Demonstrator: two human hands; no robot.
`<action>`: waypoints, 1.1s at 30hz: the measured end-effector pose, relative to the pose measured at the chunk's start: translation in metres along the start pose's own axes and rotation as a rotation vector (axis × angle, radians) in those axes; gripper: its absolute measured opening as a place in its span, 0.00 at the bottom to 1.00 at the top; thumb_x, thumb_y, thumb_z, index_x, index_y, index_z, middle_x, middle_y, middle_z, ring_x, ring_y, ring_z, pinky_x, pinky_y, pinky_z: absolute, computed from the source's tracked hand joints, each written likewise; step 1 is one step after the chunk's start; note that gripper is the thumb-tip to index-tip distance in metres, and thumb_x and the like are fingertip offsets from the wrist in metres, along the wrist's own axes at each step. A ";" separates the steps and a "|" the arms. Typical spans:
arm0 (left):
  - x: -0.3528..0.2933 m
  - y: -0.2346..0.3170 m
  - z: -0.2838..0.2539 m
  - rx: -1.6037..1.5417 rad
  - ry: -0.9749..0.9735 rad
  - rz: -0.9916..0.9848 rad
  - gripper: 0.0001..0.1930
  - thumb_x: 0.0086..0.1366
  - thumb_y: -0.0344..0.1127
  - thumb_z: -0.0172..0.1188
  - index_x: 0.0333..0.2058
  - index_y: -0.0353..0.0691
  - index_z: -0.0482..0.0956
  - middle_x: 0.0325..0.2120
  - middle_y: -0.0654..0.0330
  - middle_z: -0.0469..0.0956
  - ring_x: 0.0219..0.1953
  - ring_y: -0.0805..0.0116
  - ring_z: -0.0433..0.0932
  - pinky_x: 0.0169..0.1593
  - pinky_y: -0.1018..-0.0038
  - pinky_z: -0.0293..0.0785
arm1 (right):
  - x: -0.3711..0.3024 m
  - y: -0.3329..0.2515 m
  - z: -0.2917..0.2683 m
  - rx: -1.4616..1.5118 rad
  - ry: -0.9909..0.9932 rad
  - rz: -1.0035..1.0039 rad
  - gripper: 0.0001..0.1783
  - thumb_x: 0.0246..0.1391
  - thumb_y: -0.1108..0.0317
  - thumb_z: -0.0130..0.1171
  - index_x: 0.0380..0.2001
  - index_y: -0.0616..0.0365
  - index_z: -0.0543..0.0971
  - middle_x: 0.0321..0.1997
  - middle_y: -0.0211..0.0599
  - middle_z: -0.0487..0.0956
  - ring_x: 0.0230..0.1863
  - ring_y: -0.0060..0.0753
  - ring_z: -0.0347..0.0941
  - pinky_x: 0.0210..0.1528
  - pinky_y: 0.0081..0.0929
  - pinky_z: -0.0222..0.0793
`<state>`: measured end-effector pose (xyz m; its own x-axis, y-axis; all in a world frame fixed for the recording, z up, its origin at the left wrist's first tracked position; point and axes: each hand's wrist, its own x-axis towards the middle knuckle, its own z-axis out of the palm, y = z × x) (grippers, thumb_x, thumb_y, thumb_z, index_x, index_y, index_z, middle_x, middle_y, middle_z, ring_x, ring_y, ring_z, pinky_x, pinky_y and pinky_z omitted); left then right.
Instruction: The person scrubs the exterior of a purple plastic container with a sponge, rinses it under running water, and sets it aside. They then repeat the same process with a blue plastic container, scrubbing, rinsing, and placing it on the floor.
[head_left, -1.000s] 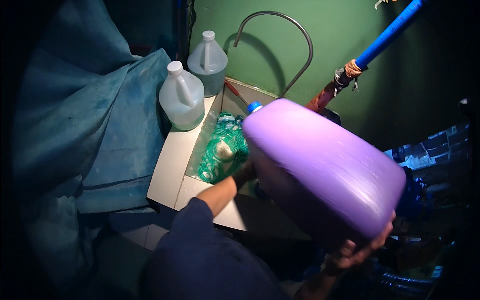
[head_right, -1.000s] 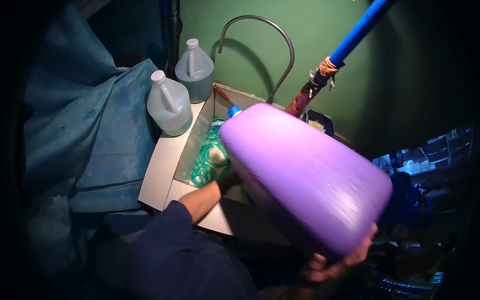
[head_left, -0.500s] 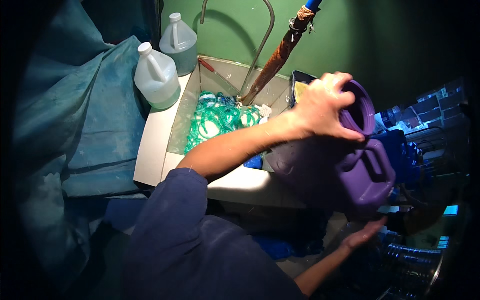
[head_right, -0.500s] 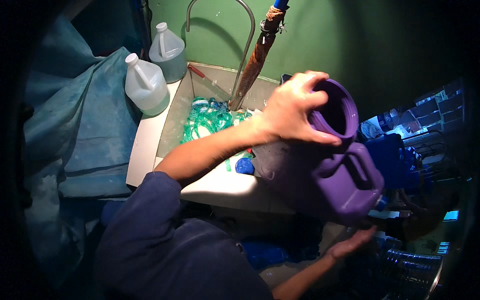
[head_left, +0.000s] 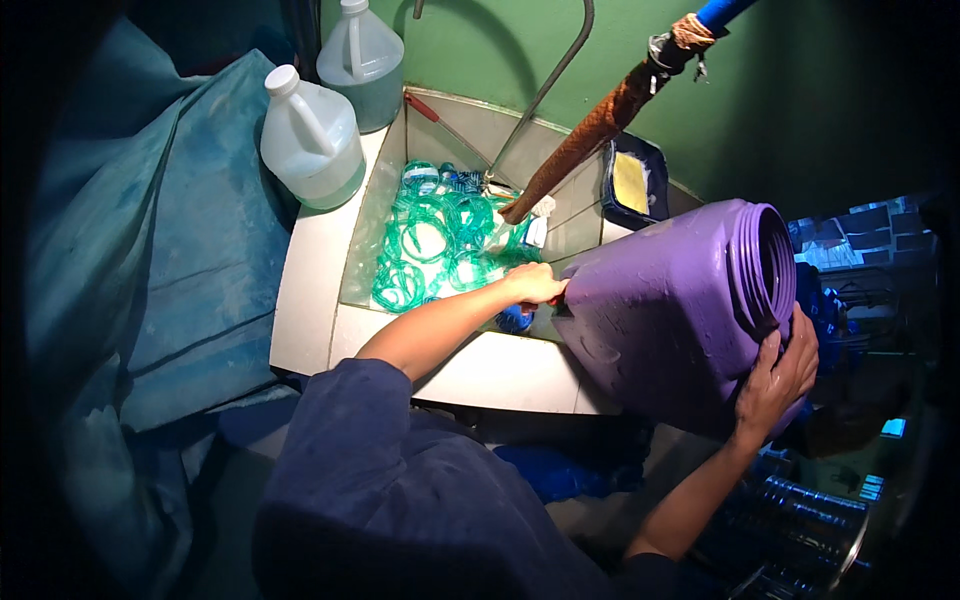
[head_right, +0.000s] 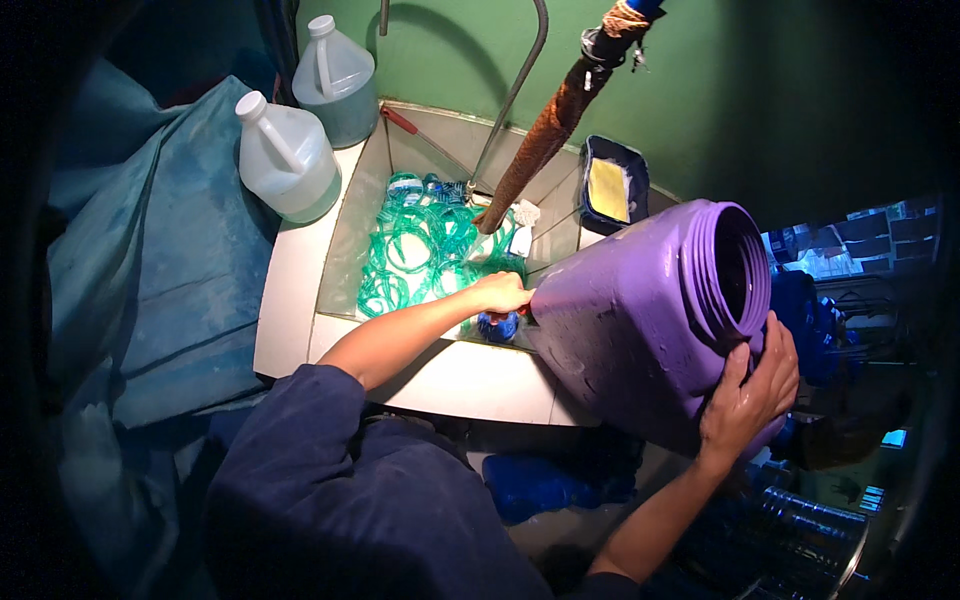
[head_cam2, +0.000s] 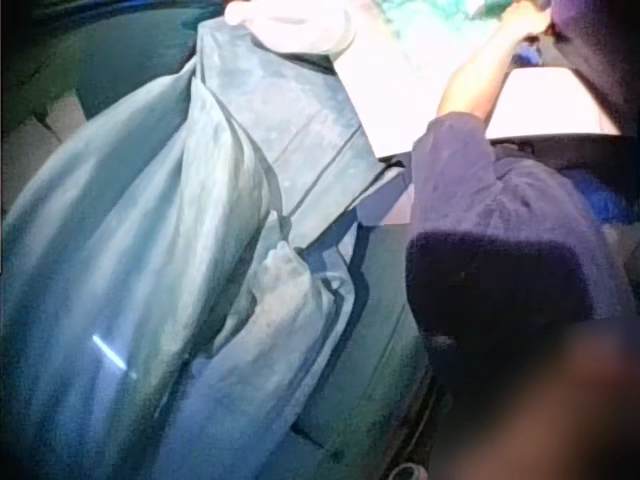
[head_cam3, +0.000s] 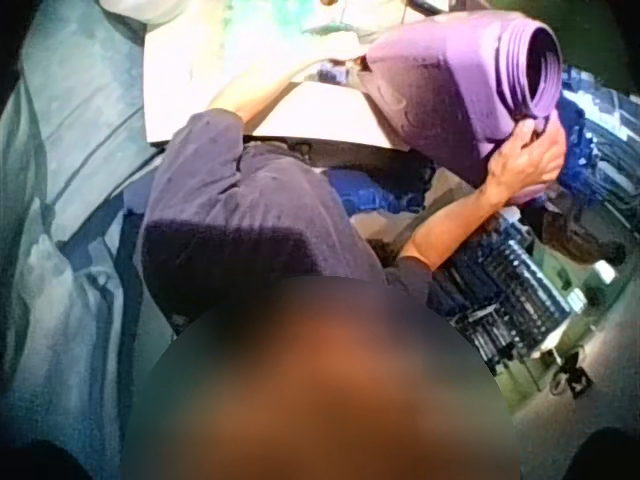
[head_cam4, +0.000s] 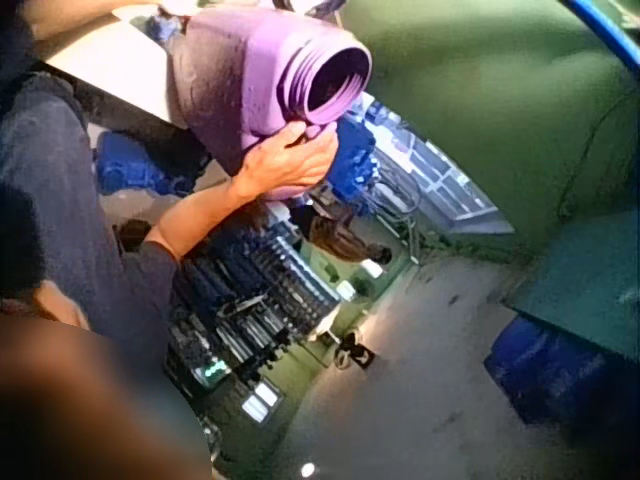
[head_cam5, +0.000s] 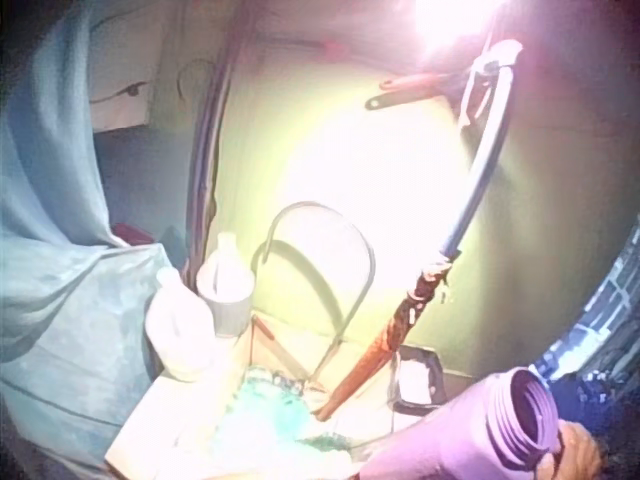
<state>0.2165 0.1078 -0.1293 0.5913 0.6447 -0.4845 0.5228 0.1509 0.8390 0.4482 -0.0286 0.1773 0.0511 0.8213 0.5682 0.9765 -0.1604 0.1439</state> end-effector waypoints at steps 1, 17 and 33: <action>0.005 -0.003 -0.004 -0.028 -0.077 -0.044 0.22 0.67 0.52 0.56 0.32 0.36 0.84 0.28 0.53 0.83 0.30 0.60 0.86 0.38 0.66 0.80 | -0.002 0.001 0.004 -0.026 0.028 -0.004 0.28 0.68 0.47 0.42 0.63 0.50 0.73 0.62 0.40 0.73 0.67 0.45 0.62 0.71 0.49 0.44; 0.003 -0.006 -0.008 0.210 -0.031 0.200 0.20 0.58 0.51 0.63 0.36 0.38 0.79 0.28 0.46 0.81 0.37 0.45 0.82 0.43 0.53 0.76 | -0.009 0.009 0.014 0.007 0.101 -0.030 0.33 0.70 0.47 0.35 0.62 0.62 0.72 0.64 0.45 0.73 0.65 0.49 0.64 0.69 0.48 0.51; 0.125 -0.230 0.074 0.868 -0.203 0.666 0.23 0.65 0.50 0.56 0.52 0.42 0.73 0.47 0.54 0.74 0.53 0.53 0.74 0.57 0.57 0.69 | -0.024 0.037 0.019 0.164 0.095 0.010 0.43 0.65 0.36 0.36 0.65 0.66 0.65 0.66 0.53 0.66 0.68 0.52 0.60 0.69 0.51 0.54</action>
<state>0.2151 0.0981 -0.4008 0.9619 0.2547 -0.0999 0.2682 -0.8067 0.5266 0.4875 -0.0440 0.1534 0.0486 0.7637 0.6437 0.9975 -0.0702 0.0079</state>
